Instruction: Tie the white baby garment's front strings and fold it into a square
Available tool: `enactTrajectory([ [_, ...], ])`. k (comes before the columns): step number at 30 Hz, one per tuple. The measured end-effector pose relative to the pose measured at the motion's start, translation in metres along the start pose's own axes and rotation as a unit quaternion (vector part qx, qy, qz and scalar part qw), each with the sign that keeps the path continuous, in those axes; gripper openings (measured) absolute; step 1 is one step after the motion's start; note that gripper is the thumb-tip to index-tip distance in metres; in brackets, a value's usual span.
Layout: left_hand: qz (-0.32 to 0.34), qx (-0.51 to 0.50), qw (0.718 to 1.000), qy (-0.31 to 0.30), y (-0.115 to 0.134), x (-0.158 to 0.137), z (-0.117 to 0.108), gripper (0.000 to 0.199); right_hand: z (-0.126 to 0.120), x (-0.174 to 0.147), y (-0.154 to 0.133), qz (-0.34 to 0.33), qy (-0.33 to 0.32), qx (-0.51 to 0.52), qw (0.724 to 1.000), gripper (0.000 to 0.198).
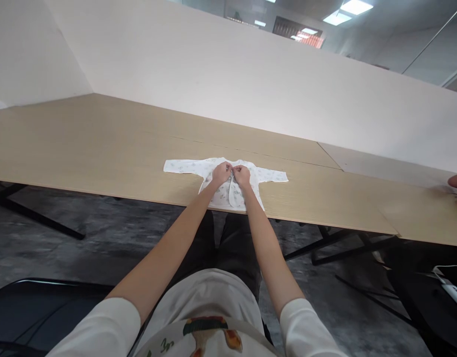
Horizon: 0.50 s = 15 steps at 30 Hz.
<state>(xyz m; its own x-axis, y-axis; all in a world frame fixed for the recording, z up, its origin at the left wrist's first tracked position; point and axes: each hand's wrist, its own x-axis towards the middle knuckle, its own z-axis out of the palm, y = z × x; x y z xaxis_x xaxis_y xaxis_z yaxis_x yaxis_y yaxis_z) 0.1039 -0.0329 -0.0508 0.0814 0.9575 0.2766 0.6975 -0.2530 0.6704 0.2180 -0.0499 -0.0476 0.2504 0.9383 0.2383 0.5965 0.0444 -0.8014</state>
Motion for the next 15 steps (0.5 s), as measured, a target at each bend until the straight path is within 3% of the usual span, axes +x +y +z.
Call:
enactTrajectory([
  [11,0.005,0.036,0.999,0.012,0.0006,0.0026,0.003,0.025,-0.0015,-0.0024,-0.003,0.019,0.029,0.006,0.999,0.021],
  [15,-0.032,0.028,0.998,0.056,-0.0005,0.0033,0.0017,0.028,-0.0027,-0.0026,-0.0031,0.012,0.05,-0.012,0.999,0.027],
])
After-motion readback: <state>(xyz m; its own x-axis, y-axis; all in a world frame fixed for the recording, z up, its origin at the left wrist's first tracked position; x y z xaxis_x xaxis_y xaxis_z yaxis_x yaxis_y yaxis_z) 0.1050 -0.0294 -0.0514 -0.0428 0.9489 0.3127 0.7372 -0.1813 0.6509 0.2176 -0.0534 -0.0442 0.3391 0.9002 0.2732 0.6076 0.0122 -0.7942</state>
